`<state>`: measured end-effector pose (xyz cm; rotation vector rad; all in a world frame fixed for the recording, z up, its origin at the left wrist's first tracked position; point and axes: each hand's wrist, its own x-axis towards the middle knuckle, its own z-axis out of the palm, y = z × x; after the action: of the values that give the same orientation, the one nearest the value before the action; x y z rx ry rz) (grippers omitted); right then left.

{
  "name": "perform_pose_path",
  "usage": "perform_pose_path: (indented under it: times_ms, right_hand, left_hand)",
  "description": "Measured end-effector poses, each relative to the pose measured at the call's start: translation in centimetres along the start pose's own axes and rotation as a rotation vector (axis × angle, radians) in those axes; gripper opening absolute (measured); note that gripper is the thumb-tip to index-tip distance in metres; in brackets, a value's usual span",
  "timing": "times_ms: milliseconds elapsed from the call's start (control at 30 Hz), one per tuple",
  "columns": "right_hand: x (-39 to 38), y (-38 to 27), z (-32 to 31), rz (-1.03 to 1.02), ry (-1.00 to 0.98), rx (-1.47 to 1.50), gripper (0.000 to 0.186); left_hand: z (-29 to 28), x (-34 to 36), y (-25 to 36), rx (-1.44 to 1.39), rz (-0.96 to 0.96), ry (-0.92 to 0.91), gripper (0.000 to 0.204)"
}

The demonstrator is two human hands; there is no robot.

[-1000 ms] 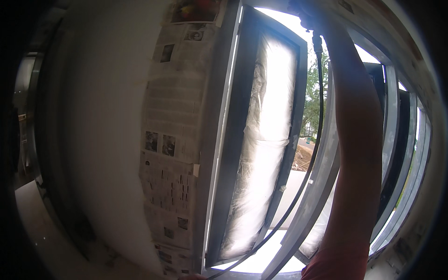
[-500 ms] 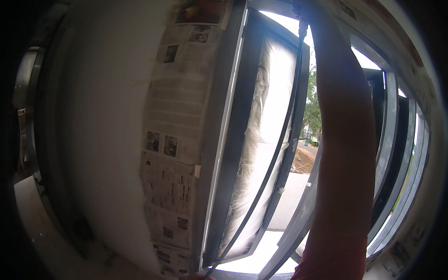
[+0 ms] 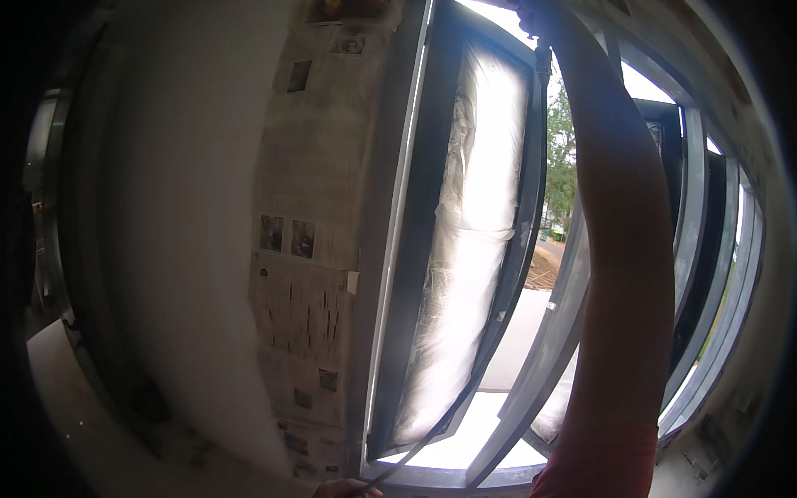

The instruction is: The person prepares a paint sprayer by filling it with paint from a can and connecting the hose. They then spray paint the window frame and the wall area adjacent to the window.

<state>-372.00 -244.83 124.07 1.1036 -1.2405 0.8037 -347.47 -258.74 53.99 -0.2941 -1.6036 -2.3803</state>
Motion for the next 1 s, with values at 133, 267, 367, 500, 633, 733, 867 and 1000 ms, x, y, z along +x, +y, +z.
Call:
perform_pose_path:
  times_ms: [133, 267, 367, 500, 633, 733, 867, 1000]
  right_hand:
    - [-3.9, 0.6, -2.1, -0.452, -0.111, -0.154, 0.039]
    - [-8.4, 2.9, -4.0, 0.079, -0.154, -0.079, 0.032]
    - [-12.7, -2.1, -5.5, 0.488, -0.166, 0.099, 0.044]
    - [-17.8, -3.9, -6.3, 0.561, -0.241, 0.203, 0.052]
    - [-20.1, -7.4, -8.6, 0.588, -0.303, 0.131, 0.050]
    - [-18.8, -6.2, -8.4, 0.571, -0.305, 0.149, 0.052]
    - [-14.5, -3.2, -6.7, 0.499, -0.211, 0.189, 0.054]
    - [-7.9, 3.1, -5.7, 0.289, -0.006, 0.052, 0.035]
  left_hand:
    - [-1.3, -1.0, -0.9, 0.036, -0.085, -0.051, 0.016]
    - [-1.9, -2.2, -3.5, 0.053, -0.168, -0.077, 0.012]
    - [-1.2, -2.2, -5.2, 0.053, -0.217, -0.152, 0.013]
    - [-1.3, -3.5, -5.9, 0.134, -0.185, -0.114, 0.014]
    - [-1.1, -4.1, -7.5, 0.088, -0.187, -0.169, 0.016]
    - [-1.2, -3.8, -8.5, 0.055, -0.177, -0.235, 0.019]
    - [0.3, -4.4, -6.6, 0.177, -0.173, -0.207, 0.016]
    - [1.6, -4.0, -5.5, 0.107, -0.008, -0.221, 0.016]
